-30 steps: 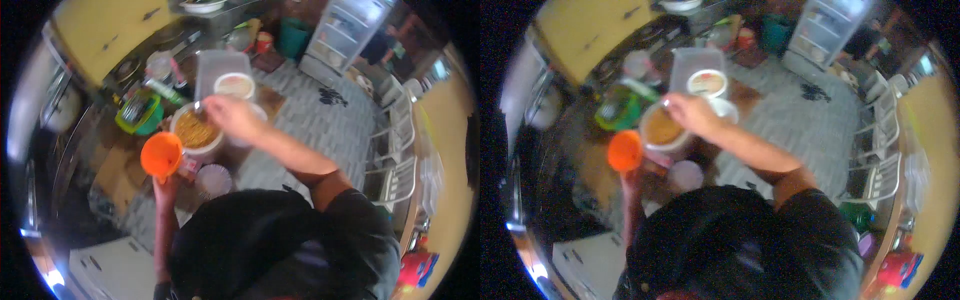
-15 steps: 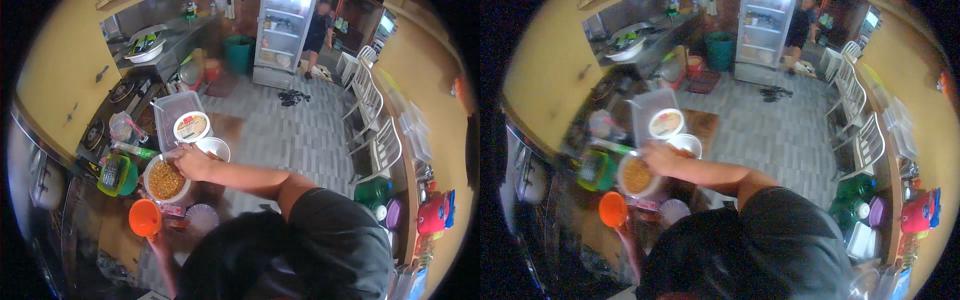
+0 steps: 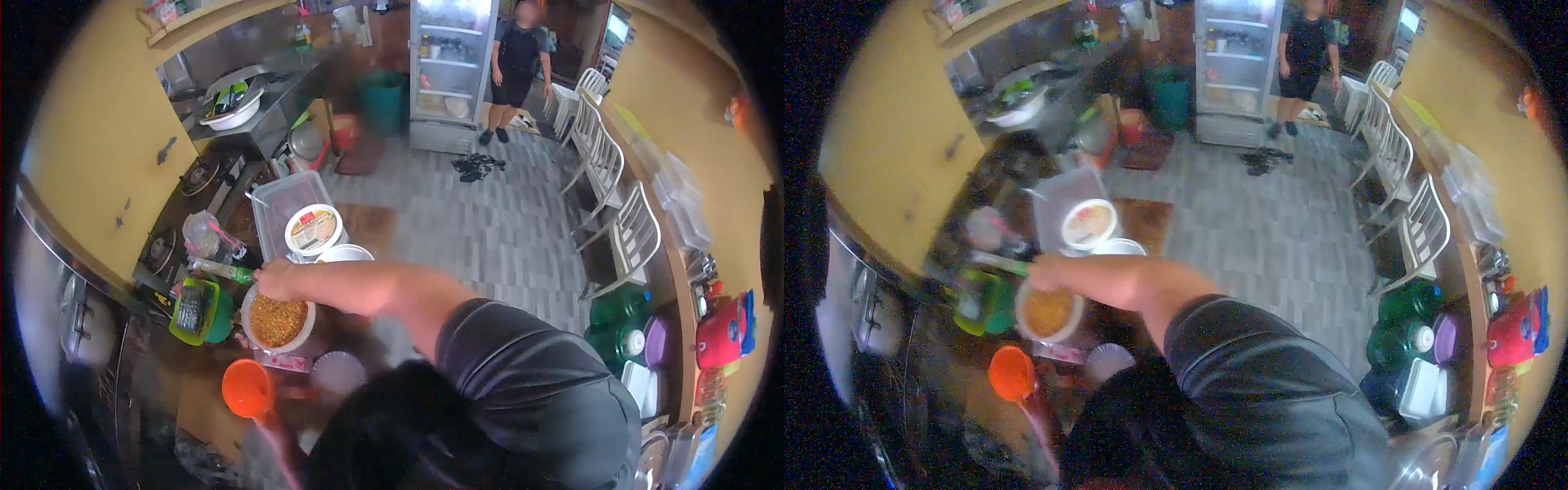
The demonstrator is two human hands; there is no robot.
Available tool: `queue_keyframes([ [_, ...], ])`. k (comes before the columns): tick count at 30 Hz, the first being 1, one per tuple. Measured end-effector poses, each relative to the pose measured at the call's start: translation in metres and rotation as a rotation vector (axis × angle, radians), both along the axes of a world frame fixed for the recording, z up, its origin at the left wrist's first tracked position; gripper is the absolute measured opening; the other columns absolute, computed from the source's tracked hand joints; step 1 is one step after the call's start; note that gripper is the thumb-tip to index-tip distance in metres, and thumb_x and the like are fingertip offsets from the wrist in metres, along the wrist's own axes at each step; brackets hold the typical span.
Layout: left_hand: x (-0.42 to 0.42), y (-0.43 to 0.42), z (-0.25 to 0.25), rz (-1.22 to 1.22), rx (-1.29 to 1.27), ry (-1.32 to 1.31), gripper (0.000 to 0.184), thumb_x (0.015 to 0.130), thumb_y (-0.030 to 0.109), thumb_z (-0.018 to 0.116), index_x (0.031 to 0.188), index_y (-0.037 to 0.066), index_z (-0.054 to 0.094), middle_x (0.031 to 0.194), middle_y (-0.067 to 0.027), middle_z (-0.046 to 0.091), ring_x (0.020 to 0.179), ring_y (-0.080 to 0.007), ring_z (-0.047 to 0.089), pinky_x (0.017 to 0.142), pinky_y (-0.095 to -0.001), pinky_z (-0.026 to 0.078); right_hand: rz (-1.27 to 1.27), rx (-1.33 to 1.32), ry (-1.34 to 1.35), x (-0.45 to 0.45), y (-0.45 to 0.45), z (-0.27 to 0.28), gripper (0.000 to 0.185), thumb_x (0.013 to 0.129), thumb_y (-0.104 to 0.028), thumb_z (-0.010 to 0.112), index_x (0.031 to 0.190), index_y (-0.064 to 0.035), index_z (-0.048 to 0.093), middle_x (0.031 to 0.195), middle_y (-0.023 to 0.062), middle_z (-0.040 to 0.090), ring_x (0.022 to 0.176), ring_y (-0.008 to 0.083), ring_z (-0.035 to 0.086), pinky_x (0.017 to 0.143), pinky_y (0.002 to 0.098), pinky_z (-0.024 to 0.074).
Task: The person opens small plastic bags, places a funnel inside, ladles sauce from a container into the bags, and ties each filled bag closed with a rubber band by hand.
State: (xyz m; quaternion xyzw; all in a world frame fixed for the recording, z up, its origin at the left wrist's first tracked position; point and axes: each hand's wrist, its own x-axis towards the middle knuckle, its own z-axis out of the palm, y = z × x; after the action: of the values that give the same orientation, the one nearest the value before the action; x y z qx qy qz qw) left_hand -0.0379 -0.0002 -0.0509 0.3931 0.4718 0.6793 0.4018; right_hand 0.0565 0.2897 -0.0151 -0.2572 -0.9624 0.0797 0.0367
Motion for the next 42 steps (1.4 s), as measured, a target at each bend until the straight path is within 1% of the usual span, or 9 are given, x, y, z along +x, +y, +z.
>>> queue_keyframes([
  [4,0.003,-0.007,-0.002,0.275,-0.151,0.311,0.036,0.080,0.018,0.061,0.109,-0.001,0.052,0.105,-0.0124,0.055,0.095,-0.0210,0.051,0.082,-0.0329,0.040,-0.122,-0.161,-0.015,-0.006,0.005,-0.003,0.027,0.078,-0.014,0.045,0.094,0.0005,0.062,0.101,0.0179,0.059,0.090,0.0322,0.060,0.071,0.0409,0.0494],
  [8,0.002,-0.016,-0.002,0.339,-0.198,0.353,0.035,0.080,0.018,0.060,0.109,-0.001,0.052,0.106,-0.0124,0.055,0.095,-0.0211,0.051,0.082,-0.0331,0.040,0.002,-0.043,-0.095,-0.011,0.006,-0.001,0.027,0.077,-0.014,0.047,0.094,0.0005,0.062,0.101,0.0176,0.060,0.087,0.0312,0.061,0.068,0.0405,0.0504],
  [11,0.002,-0.015,0.001,0.345,-0.199,0.367,0.035,0.081,0.018,0.059,0.109,-0.001,0.052,0.107,-0.0124,0.055,0.096,-0.0212,0.051,0.083,-0.0333,0.040,-0.099,-0.170,-0.004,-0.010,-0.006,0.026,0.025,0.072,-0.013,0.055,0.091,0.0010,0.063,0.095,0.0162,0.061,0.083,0.0304,0.062,0.067,0.0394,0.0510],
  [13,0.002,-0.009,0.005,0.335,-0.187,0.370,0.034,0.081,0.018,0.058,0.109,-0.001,0.051,0.107,-0.0124,0.054,0.096,-0.0212,0.051,0.083,-0.0334,0.040,0.206,0.127,-0.034,0.005,-0.019,0.052,0.020,0.066,-0.013,0.061,0.082,-0.0015,0.064,0.084,0.0144,0.063,0.077,0.0318,0.062,0.065,0.0410,0.0503],
  [19,0.004,0.010,0.021,0.273,-0.132,0.349,0.033,0.082,0.017,0.057,0.109,-0.001,0.051,0.108,-0.0124,0.054,0.097,-0.0214,0.050,0.083,-0.0338,0.040,0.267,-0.008,0.117,0.005,-0.035,0.032,0.009,0.063,-0.012,0.063,0.068,-0.0054,0.062,0.071,0.0142,0.060,0.072,0.0322,0.060,0.061,0.0430,0.0469],
  [21,0.007,0.010,0.022,0.268,-0.140,0.355,0.033,0.082,0.017,0.056,0.109,-0.002,0.051,0.109,-0.0124,0.053,0.097,-0.0215,0.050,0.083,-0.0339,0.040,0.290,-0.011,0.220,-0.005,-0.024,-0.004,0.010,0.064,-0.014,0.061,0.068,-0.0047,0.062,0.072,0.0156,0.061,0.069,0.0337,0.060,0.060,0.0447,0.0472],
  [29,0.012,0.007,0.019,0.244,-0.203,0.388,0.032,0.083,0.016,0.054,0.109,-0.002,0.051,0.110,-0.0124,0.053,0.098,-0.0217,0.050,0.084,-0.0344,0.039,0.182,-0.110,0.390,0.013,-0.043,-0.001,0.015,0.067,-0.016,0.057,0.067,-0.0022,0.062,0.071,0.0182,0.061,0.066,0.0365,0.059,0.059,0.0459,0.0466],
  [35,0.010,0.004,0.023,0.223,-0.230,0.396,0.031,0.084,0.016,0.052,0.109,-0.002,0.051,0.111,-0.0124,0.052,0.099,-0.0219,0.050,0.084,-0.0348,0.039,0.364,-0.085,0.311,0.018,-0.046,0.021,0.017,0.076,-0.021,0.055,0.075,-0.0053,0.060,0.080,0.0146,0.057,0.076,0.0344,0.057,0.068,0.0447,0.0452],
  [42,0.001,0.005,0.031,0.199,-0.254,0.400,0.030,0.084,0.017,0.051,0.108,-0.002,0.052,0.111,-0.0122,0.052,0.099,-0.0217,0.050,0.084,-0.0351,0.039,0.445,-0.085,0.511,0.049,-0.057,0.090,0.014,0.082,-0.017,0.050,0.083,-0.0040,0.055,0.081,0.0142,0.053,0.076,0.0331,0.056,0.067,0.0416,0.0468],
])
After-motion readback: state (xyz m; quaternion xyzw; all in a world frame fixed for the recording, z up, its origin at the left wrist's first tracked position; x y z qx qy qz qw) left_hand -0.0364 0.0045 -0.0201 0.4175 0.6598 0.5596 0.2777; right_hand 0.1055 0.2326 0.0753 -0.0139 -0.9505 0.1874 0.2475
